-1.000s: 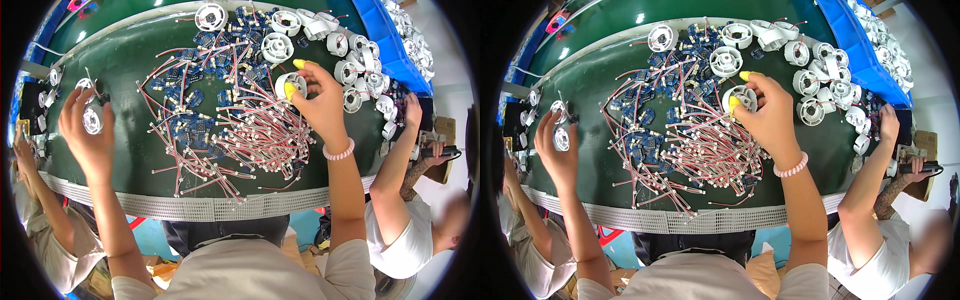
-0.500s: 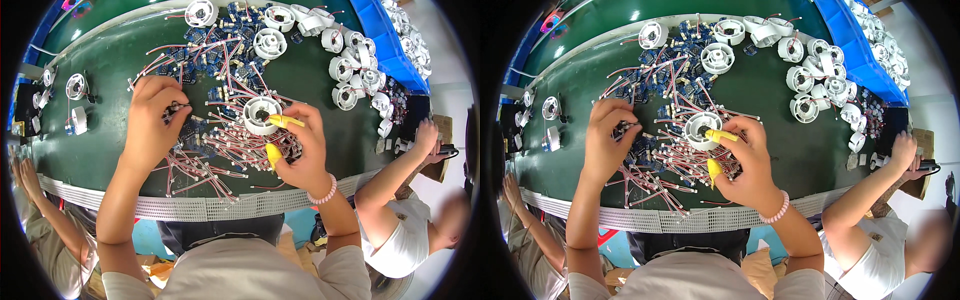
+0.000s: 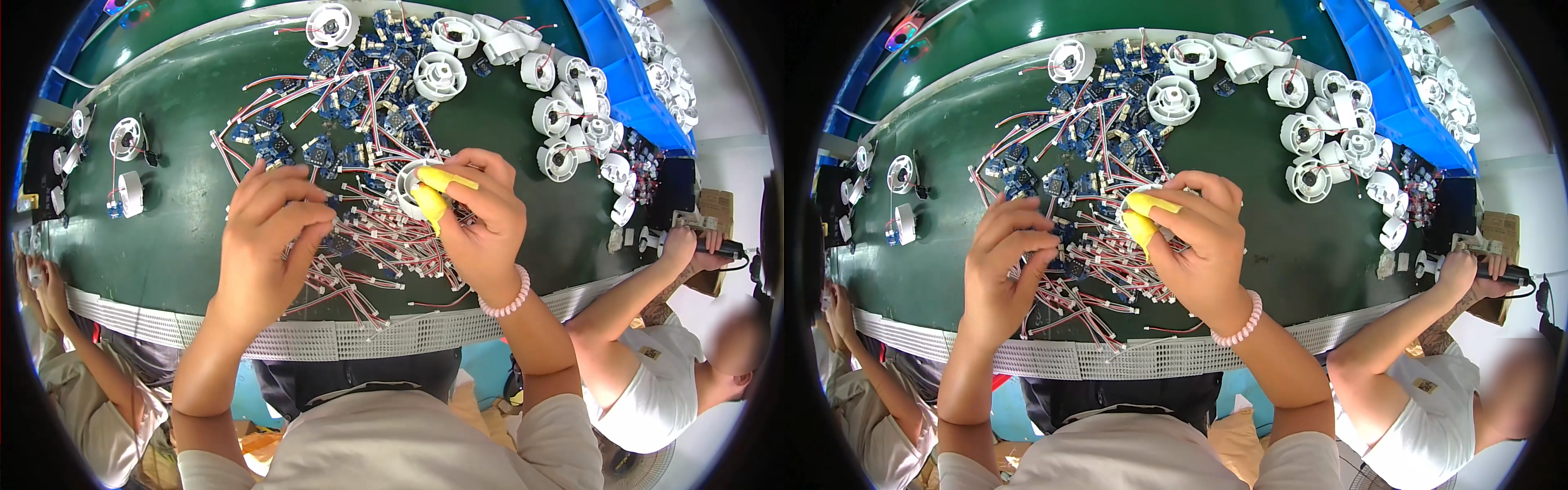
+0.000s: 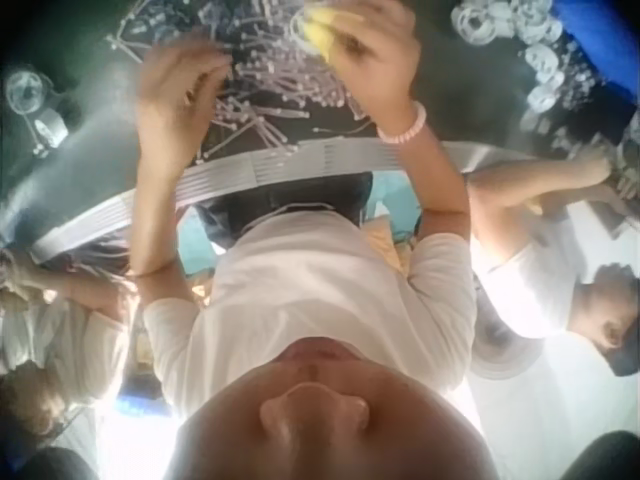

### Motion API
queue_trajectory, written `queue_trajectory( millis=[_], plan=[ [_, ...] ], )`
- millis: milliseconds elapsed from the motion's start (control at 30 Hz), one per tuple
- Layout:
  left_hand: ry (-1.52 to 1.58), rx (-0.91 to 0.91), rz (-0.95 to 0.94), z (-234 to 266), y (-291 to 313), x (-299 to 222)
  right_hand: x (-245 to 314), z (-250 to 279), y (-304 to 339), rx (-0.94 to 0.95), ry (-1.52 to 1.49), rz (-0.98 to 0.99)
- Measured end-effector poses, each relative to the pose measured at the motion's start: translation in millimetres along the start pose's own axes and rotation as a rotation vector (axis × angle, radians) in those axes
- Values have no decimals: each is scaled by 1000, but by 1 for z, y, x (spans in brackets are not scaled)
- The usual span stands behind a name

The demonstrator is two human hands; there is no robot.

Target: Assemble electronic circuit boards and wiring into plastic housing units on a production line.

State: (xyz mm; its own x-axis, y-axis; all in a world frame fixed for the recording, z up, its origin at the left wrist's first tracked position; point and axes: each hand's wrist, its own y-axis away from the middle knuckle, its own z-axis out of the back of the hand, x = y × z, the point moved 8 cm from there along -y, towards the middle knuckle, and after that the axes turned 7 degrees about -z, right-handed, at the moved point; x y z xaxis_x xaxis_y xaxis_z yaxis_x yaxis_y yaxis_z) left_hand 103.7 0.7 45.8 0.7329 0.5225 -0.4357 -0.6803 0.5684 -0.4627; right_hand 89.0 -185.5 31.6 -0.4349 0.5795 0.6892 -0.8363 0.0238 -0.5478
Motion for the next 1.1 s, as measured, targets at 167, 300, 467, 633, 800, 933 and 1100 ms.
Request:
queue_trajectory(
  millis=[167,300,467,633,800,933,1100],
  plan=[
    [402,-73,194,0,15,-3,9,-7,-5,70,18,7],
    [851,-270,603,-17,35,8,23,-18,-2,177,-40,-44],
    [702,-197,548,-23,34,6,28,-28,9,306,-190,-199],
    [754,-134,508,-30,29,0,27,-38,21,322,-291,-249],
    [655,-65,393,-27,28,-6,31,-33,20,327,-158,-147],
    [750,-37,420,-30,32,-3,41,-32,20,334,-26,-11],
    [855,-18,582,-38,42,1,55,-30,25,311,139,157]
  ],
)
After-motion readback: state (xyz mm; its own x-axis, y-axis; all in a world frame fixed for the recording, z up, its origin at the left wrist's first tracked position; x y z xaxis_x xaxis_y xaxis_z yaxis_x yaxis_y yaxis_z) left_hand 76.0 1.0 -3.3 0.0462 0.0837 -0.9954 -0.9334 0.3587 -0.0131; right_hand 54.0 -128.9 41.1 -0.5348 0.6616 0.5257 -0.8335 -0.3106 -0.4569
